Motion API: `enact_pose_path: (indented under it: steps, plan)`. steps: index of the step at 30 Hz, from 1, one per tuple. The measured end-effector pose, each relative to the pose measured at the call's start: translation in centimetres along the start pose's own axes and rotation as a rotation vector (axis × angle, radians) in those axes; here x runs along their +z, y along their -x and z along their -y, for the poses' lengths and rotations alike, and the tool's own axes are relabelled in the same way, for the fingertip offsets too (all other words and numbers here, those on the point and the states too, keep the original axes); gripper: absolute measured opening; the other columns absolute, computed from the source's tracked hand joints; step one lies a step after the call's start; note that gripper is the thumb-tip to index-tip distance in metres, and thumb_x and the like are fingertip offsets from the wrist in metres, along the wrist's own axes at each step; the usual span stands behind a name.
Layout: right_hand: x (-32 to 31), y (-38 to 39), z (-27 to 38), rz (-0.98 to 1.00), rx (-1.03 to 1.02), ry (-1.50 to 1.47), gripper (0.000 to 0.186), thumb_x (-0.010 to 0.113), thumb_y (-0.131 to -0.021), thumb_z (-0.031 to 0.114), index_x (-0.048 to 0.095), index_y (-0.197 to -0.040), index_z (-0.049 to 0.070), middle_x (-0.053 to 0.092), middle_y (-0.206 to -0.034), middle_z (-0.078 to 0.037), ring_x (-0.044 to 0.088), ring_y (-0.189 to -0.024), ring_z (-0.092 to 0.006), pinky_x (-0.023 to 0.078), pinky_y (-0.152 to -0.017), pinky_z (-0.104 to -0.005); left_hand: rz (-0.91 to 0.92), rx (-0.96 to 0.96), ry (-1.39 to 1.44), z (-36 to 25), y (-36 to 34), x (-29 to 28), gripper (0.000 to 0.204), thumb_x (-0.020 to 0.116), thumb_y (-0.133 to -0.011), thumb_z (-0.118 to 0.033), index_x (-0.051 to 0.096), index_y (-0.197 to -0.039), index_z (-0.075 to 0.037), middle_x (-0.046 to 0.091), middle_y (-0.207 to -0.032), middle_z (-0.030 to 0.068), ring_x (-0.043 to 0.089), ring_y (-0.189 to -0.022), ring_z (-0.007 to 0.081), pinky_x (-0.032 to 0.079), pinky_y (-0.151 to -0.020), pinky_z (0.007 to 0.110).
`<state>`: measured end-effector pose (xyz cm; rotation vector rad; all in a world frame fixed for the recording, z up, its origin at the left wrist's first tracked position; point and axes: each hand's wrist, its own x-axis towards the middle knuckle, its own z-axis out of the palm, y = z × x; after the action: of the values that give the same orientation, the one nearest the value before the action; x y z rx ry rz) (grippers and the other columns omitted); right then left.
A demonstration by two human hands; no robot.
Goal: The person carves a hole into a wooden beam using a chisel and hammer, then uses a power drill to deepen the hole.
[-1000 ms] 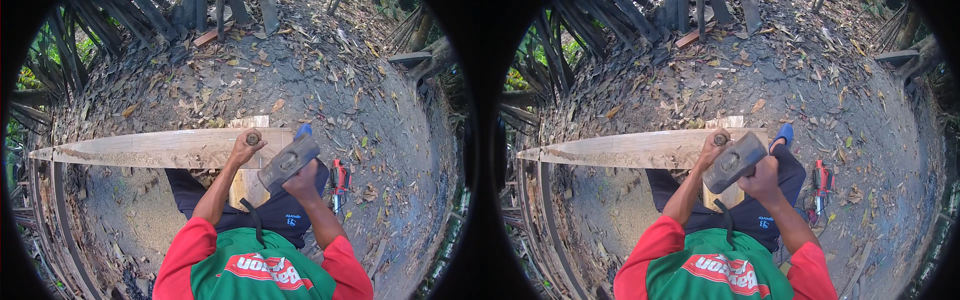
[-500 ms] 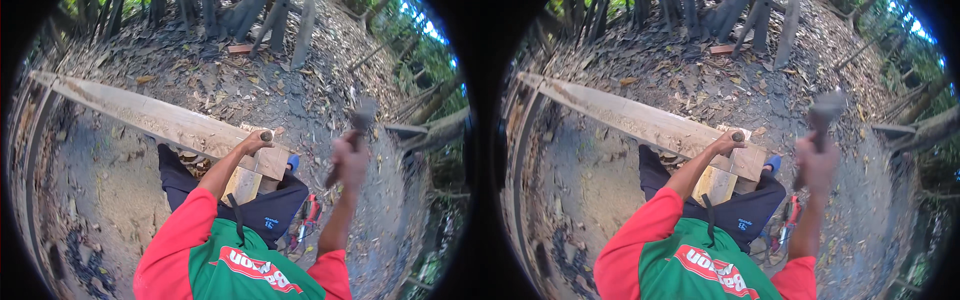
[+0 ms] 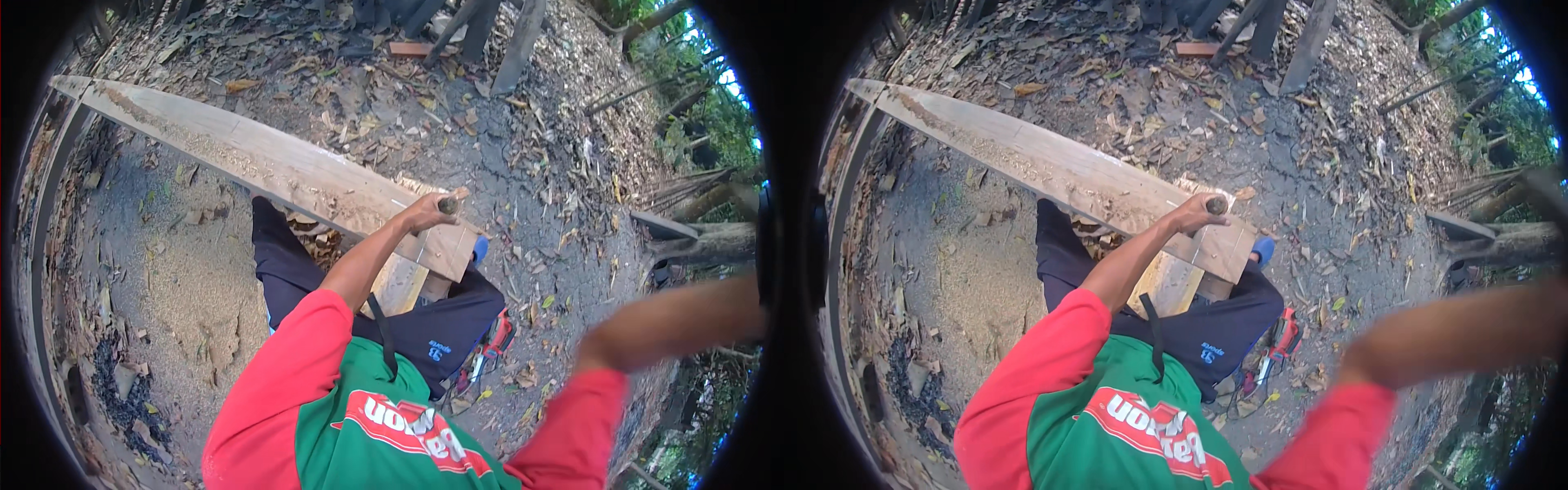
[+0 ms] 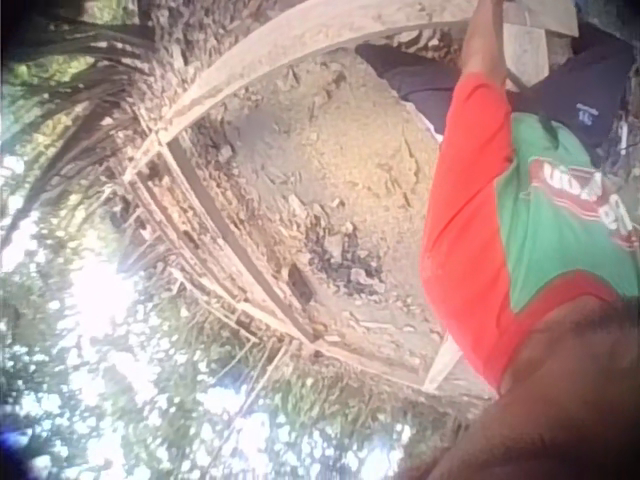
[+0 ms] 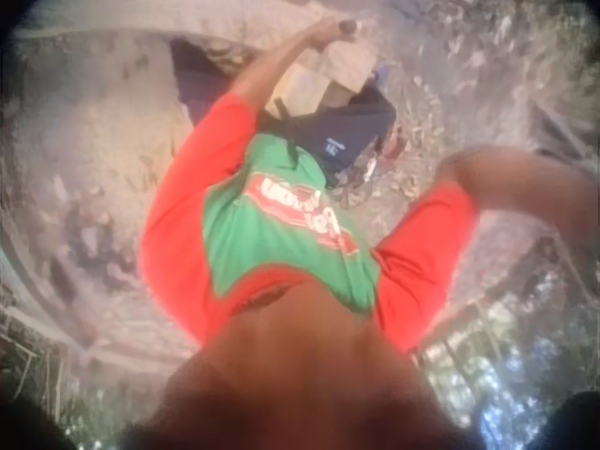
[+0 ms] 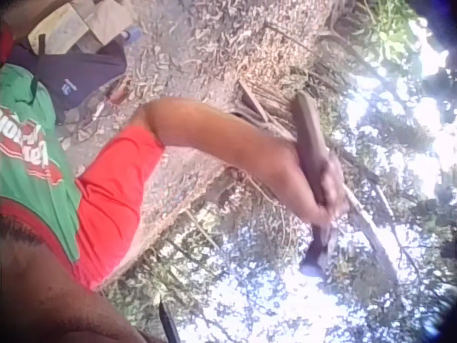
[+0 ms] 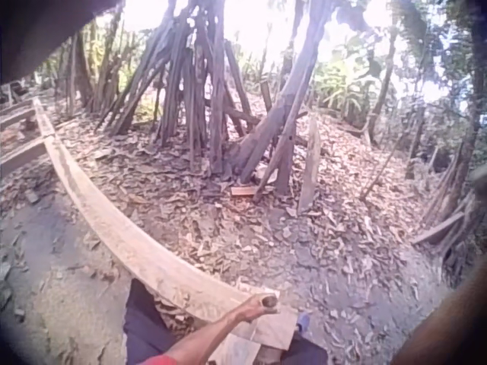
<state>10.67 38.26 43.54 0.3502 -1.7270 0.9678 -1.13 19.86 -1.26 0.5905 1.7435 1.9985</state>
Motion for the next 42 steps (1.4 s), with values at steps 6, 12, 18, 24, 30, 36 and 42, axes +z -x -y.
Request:
enact_pose_path:
  steps: [6,12,18,24,30,36,42]
  plan:
    - [6.0,34.8,-14.8,0.842,0.685,0.327,0.049,0.064,-0.077,0.027,0.057,-0.121,0.007,0.067,-0.077,-0.021,0.065,-0.071,-0.0368,0.051,-0.067,-0.0426,-0.057,0.007,-0.005,1.7,-1.5,-1.4,0.038,0.077,-0.075,-0.017,0.065,-0.11,-0.006,0.062,-0.082,-0.0016,0.057,-0.077,0.008,0.05,-0.074,0.032]
    - [3.5,37.0,-8.7,0.592,1.311,0.175,0.022,0.06,-0.076,0.009,0.056,-0.094,-0.004,0.059,-0.06,-0.011,0.061,-0.05,-0.0196,0.048,-0.045,-0.0354,-0.015,0.067,-0.257,3.6,0.5,-2.3,0.024,0.078,-0.08,-0.019,0.056,-0.08,-0.01,0.051,-0.065,-0.0057,0.052,-0.06,0.0049,0.045,-0.055,0.025]
    - [-0.3,45.8,-8.8,1.129,1.502,0.395,0.026,0.062,-0.076,0.015,0.056,-0.094,-0.002,0.065,-0.072,-0.018,0.065,-0.056,-0.0257,0.053,-0.051,-0.0392,-0.021,-0.149,-0.086,-1.0,2.1,0.5,0.022,0.078,-0.079,-0.017,0.058,-0.081,-0.009,0.058,-0.077,-0.0015,0.056,-0.07,0.0071,0.048,-0.061,0.025]
    - [1.3,46.1,-6.4,1.352,1.331,0.534,0.041,0.065,-0.076,0.026,0.059,-0.106,-0.001,0.064,-0.106,-0.029,0.061,-0.102,-0.0439,0.048,-0.089,-0.0507,-0.113,-0.159,-0.095,-0.9,5.4,-4.3,0.013,0.073,-0.083,-0.01,0.062,-0.087,-0.007,0.063,-0.103,0.0086,0.06,-0.096,0.0129,0.05,-0.083,0.028]
    - [1.1,46.1,-6.7,1.348,1.331,0.471,0.039,0.066,-0.077,0.024,0.059,-0.102,-0.004,0.066,-0.098,-0.028,0.063,-0.094,-0.0434,0.05,-0.084,-0.05,0.034,-0.173,-0.35,-2.7,-1.8,0.3,0.03,0.08,-0.078,-0.024,0.054,-0.076,-0.008,0.047,-0.057,-0.0036,0.049,-0.048,0.008,0.039,-0.044,0.027]
    - [-0.4,42.0,-8.1,1.006,1.603,0.085,0.031,0.068,-0.075,0.017,0.058,-0.096,-0.003,0.063,-0.07,-0.012,0.063,-0.055,-0.0198,0.05,-0.051,-0.0343,0.059,-0.026,-0.353,-2.8,-1.0,-0.5,0.027,0.081,-0.077,-0.02,0.057,-0.075,-0.007,0.051,-0.066,-0.0033,0.047,-0.062,0.0076,0.042,-0.058,0.028]
    - [-2.3,23.8,-5.4,0.628,1.247,0.092,0.027,0.072,-0.075,0.011,0.059,-0.098,0.003,0.056,-0.067,-0.001,0.052,-0.05,-0.0075,0.041,-0.045,-0.0247,-0.064,-0.019,-0.242,-0.8,0.2,-2.4,0.027,0.08,-0.078,-0.017,0.055,-0.076,-0.006,0.05,-0.069,-0.0047,0.045,-0.063,0.0066,0.041,-0.056,0.026]
